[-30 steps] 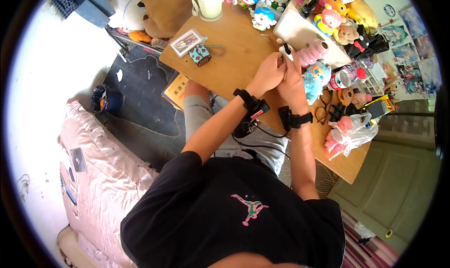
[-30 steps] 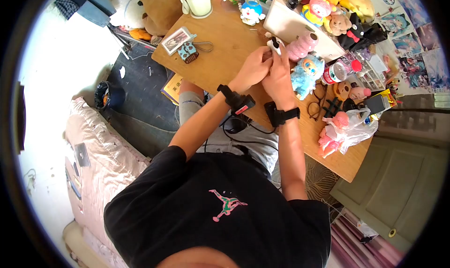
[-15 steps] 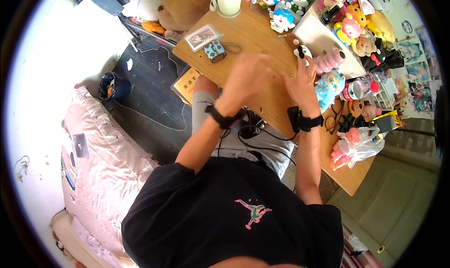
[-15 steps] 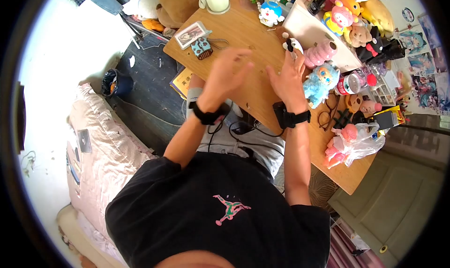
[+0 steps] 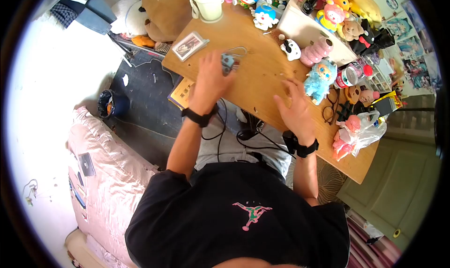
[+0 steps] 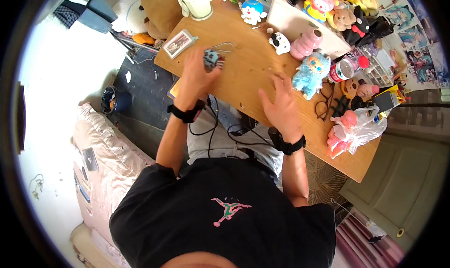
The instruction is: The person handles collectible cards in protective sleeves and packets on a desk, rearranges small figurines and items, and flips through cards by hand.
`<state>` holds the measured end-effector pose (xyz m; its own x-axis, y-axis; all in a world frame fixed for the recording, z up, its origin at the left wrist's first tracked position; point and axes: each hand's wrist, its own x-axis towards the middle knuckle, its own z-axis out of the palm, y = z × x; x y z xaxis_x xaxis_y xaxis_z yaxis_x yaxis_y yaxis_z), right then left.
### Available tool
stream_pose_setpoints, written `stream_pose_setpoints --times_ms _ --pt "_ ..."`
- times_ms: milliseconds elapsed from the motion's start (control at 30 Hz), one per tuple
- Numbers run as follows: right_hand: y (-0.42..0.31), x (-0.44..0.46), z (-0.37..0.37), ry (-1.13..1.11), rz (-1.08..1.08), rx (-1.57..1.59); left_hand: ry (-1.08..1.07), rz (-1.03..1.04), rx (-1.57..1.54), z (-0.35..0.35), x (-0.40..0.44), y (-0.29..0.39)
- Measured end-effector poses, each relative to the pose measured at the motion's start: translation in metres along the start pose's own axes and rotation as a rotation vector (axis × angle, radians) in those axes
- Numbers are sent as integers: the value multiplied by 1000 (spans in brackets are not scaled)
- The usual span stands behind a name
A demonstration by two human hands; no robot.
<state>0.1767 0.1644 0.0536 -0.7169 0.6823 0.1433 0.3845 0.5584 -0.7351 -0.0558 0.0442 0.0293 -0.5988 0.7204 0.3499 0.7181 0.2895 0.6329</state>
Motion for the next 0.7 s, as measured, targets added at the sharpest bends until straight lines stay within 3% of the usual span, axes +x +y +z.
stream_pose_setpoints --times_ms 233,333,700 --pt "15 -7 4 -6 -17 41 121 101 -143 79 47 37" --pt "18 -7 0 -22 -10 60 -9 96 -111 92 69 48" --pt "28 -6 -1 -42 -37 106 -29 21 -116 84 69 50"
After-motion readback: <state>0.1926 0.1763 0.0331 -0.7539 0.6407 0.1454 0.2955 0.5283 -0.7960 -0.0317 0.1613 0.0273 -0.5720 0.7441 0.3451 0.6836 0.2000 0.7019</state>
